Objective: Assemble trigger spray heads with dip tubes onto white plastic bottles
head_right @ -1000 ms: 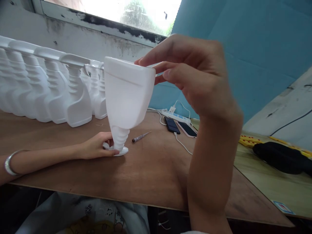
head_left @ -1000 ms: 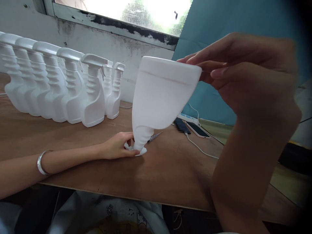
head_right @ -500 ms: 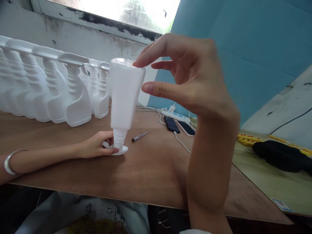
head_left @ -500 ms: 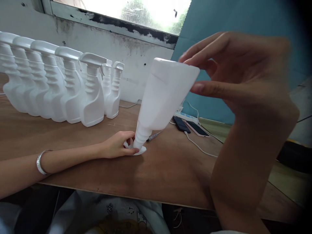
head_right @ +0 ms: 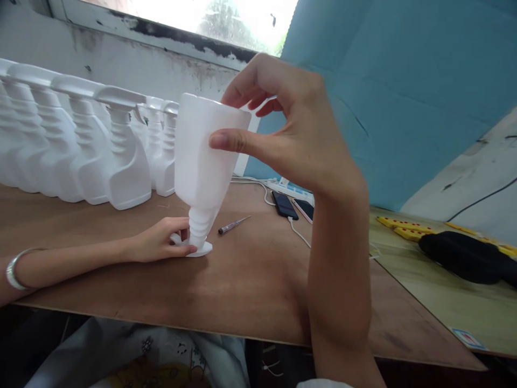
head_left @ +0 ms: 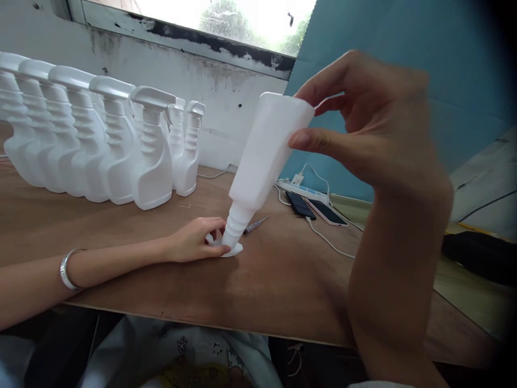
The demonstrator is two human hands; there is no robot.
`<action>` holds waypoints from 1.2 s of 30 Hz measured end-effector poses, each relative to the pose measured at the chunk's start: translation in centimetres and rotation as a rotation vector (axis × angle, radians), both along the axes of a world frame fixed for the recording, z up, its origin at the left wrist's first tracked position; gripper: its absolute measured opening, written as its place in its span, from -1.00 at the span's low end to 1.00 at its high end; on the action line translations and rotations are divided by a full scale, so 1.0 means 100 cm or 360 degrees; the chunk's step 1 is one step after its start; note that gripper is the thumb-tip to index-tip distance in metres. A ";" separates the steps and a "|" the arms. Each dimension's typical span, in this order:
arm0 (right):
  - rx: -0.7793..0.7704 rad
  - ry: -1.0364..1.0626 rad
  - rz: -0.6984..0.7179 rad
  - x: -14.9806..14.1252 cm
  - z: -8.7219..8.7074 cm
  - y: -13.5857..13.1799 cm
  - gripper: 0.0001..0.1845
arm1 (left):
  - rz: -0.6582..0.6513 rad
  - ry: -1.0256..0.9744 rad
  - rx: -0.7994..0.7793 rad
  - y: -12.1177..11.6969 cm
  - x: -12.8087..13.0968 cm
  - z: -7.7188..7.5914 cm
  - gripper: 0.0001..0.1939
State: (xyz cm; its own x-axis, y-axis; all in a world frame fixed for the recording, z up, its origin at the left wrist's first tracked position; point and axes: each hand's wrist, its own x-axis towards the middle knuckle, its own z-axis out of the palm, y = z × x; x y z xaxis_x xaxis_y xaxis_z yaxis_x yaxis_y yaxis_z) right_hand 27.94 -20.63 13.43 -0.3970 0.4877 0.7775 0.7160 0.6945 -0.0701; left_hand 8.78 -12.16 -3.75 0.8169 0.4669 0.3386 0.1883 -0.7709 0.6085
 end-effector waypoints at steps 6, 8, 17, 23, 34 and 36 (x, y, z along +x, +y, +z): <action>-0.0204 0.0099 0.0227 -0.003 -0.001 -0.004 -0.74 | 0.0020 0.0024 -0.0085 -0.001 0.000 0.001 -0.70; -0.0226 0.0093 0.0236 -0.002 -0.001 -0.005 -0.77 | 0.0032 0.0023 -0.0090 -0.001 0.000 0.000 -0.69; -0.0351 0.0122 0.0161 0.016 0.005 -0.009 -0.84 | 0.0365 -0.0415 -0.0494 -0.004 0.003 0.004 -0.63; -0.0217 0.0424 0.0034 0.035 0.008 -0.015 -0.84 | 0.0737 -0.0891 -0.0410 0.016 -0.002 0.017 -0.48; -0.0308 0.0984 -0.0111 0.064 -0.062 0.029 -0.68 | 0.0847 -0.0809 0.0099 0.044 -0.009 0.007 -0.50; -0.0597 0.1296 -0.0118 0.075 -0.094 0.034 -0.52 | 0.0911 -0.0869 0.0158 0.046 -0.010 0.010 -0.42</action>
State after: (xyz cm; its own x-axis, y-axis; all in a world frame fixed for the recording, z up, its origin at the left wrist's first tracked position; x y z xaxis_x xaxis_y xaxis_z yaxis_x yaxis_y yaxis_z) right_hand 35.49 -17.22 4.01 0.2499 0.7686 0.5889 0.3876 0.4780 -0.7882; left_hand 7.76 -7.60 -2.80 0.1659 0.7104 0.6840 0.2663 -0.7001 0.6625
